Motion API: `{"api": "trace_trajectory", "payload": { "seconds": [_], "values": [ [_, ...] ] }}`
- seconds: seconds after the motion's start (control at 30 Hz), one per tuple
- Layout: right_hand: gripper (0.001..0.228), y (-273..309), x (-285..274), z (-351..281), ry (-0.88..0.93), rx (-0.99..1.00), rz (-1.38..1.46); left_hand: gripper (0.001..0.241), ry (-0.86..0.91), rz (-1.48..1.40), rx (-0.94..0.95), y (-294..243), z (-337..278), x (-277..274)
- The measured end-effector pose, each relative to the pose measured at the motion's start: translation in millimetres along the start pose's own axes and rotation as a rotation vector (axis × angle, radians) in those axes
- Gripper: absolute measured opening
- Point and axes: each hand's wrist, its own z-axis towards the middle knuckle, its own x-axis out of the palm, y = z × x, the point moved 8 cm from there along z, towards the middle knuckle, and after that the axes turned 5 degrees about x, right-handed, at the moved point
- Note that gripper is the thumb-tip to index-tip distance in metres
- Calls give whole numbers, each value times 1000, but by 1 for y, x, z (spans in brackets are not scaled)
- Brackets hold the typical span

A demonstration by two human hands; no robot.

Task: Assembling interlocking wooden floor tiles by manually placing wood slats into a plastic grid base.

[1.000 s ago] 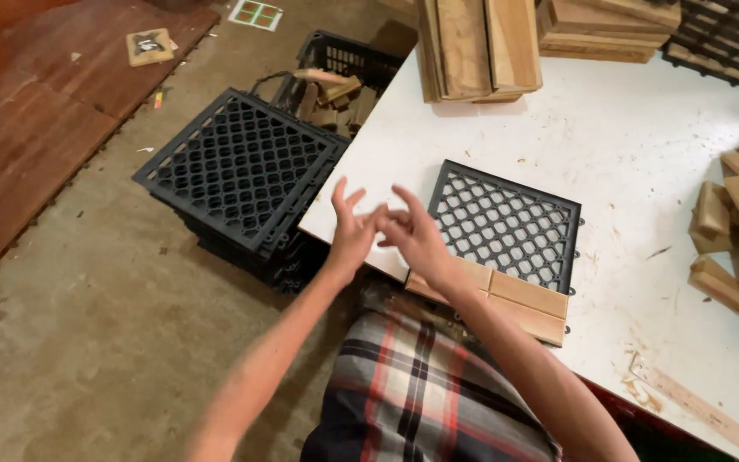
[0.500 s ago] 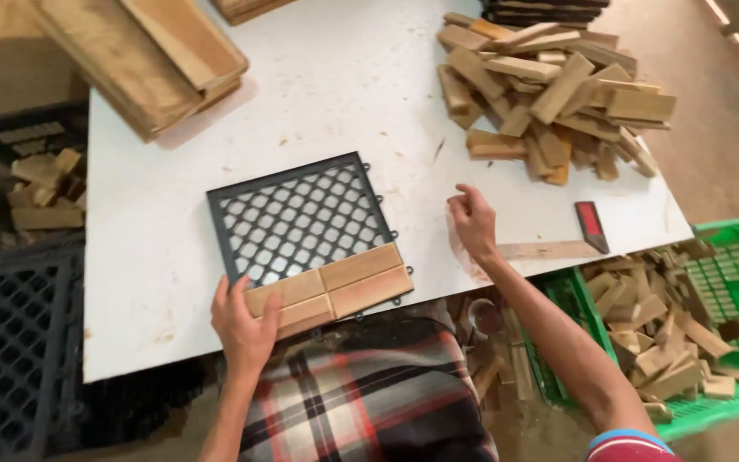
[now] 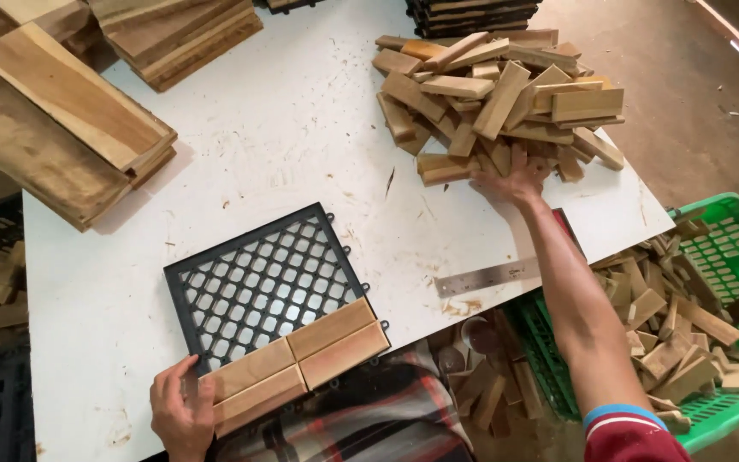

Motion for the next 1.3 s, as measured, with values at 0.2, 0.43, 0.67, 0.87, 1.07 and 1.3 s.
{"api": "trace_trajectory", "payload": {
  "seconds": [0.2, 0.43, 0.67, 0.87, 1.07, 1.3],
  "values": [
    [95, -23, 23, 49, -489, -345, -277, 55, 51, 53, -26, -7, 5, 5],
    [77, 53, 40, -93, -478, -552, -186, 50, 15, 53, -6, -12, 3, 3],
    [99, 61, 94, -120, -70, -501, -379, 47, 1, -20, 10, -10, -7, -4],
    [47, 26, -7, -82, -359, -702, 72, 45, 14, -13, -33, -1, -9, 2],
    [82, -108, -139, 72, -847, -365, 496, 41, -73, 46, 4, 2, 1, 16],
    [135, -101, -115, 149, -281, -187, 750, 62, 228, 200, -307, 87, -3, 46]
  ]
}}
